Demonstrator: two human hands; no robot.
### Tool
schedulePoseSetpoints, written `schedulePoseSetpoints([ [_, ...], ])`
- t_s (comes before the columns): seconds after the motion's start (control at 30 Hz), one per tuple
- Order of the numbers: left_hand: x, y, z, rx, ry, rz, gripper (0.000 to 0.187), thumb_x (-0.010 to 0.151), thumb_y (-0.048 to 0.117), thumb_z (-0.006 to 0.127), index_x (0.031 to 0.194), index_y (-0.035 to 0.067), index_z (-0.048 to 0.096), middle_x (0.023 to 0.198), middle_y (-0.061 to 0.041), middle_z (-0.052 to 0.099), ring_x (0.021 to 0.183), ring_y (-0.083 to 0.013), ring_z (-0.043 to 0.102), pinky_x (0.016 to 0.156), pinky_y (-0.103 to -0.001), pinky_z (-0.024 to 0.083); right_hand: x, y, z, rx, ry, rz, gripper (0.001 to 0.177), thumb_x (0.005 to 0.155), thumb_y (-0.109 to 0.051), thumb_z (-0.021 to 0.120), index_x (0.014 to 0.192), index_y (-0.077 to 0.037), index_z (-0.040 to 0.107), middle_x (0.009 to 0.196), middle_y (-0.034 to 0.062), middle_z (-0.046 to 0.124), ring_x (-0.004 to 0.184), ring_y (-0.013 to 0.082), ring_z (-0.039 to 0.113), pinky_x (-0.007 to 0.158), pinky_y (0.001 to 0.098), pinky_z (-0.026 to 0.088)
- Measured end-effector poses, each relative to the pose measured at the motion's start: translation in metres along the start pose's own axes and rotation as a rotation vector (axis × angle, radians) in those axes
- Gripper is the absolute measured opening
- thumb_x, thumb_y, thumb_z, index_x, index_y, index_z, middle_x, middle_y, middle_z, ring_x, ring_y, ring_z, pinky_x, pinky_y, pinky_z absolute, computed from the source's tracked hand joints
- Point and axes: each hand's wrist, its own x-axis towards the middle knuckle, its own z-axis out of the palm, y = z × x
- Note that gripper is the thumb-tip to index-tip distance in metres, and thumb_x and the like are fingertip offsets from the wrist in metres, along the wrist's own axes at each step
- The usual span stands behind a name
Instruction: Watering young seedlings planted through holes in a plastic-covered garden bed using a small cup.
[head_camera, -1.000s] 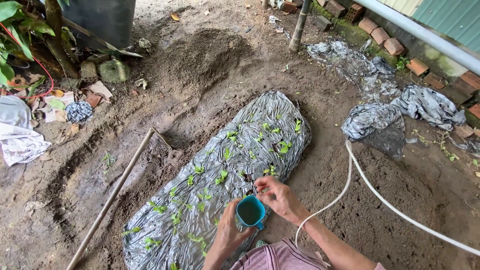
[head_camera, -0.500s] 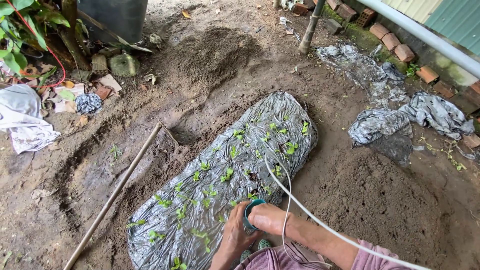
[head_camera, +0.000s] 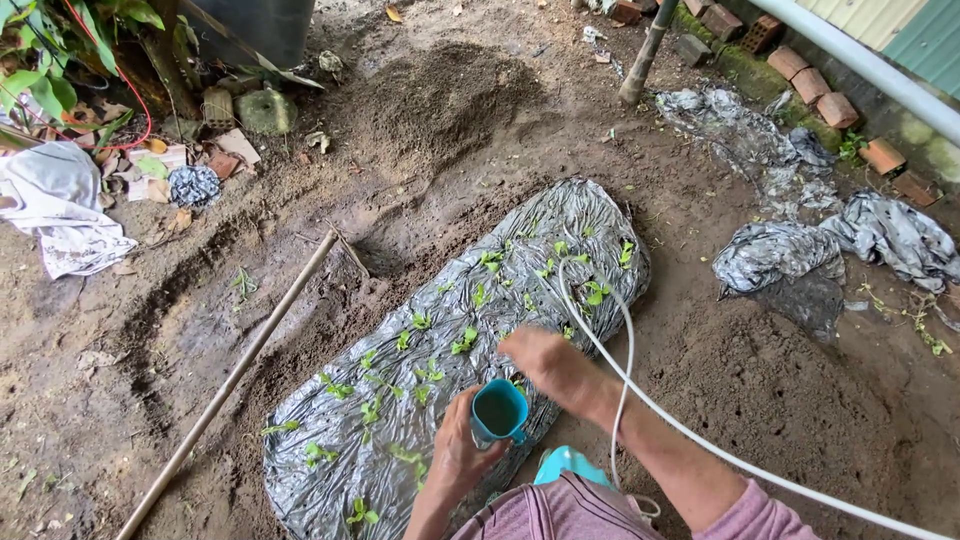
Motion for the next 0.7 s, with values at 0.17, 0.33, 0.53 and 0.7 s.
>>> schedulePoseSetpoints([
  [0.17,0.005,0.008,-0.006,-0.049,-0.014,-0.055,0.086,0.078,0.029,0.085,0.149,0.013,0.039,0.14,-0.015,0.056,0.129,-0.0287,0.059,0.109,-0.055,0.047,0.017,0.098,0.033,0.07,0.21,0.383,0.015,0.096,0.009,0.061,0.109,0.009,0.069,0.106,0.023,0.074,0.085,0.0311,0.077,0.074,0.0276,0.072],
  [0.33,0.022,0.01,-0.005,-0.046,0.044,-0.063,0.087,0.077,0.037,0.087,0.147,0.013,0.042,0.139,-0.016,0.057,0.125,-0.0306,0.061,0.103,-0.055,0.051,0.016,0.156,0.022,0.028,0.258,0.427,0.011,0.099,0.003,0.061,0.103,0.003,0.071,0.084,0.0136,0.072,0.059,0.0169,0.066,0.048,0.021,0.059],
  [0.53,0.051,0.003,0.019,0.007,0.092,-0.216,0.096,0.075,0.048,0.088,0.15,0.016,0.037,0.138,-0.013,0.058,0.125,-0.0276,0.062,0.107,-0.059,0.048,0.049,0.2,-0.021,0.092,0.629,0.242,0.009,0.101,0.008,0.061,0.107,0.003,0.065,0.083,0.0114,0.065,0.058,0.0147,0.059,0.047,0.0206,0.055],
  [0.7,0.095,0.015,0.047,-0.002,0.15,-0.239,0.102,0.074,0.047,0.09,0.151,0.012,0.034,0.141,-0.018,0.056,0.126,-0.0333,0.062,0.108,-0.065,0.045,0.044,0.249,0.004,0.138,-0.03,0.494,0.029,0.093,0.005,0.066,0.121,0.004,0.066,0.124,0.02,0.061,0.087,0.0257,0.071,0.08,0.0278,0.068],
])
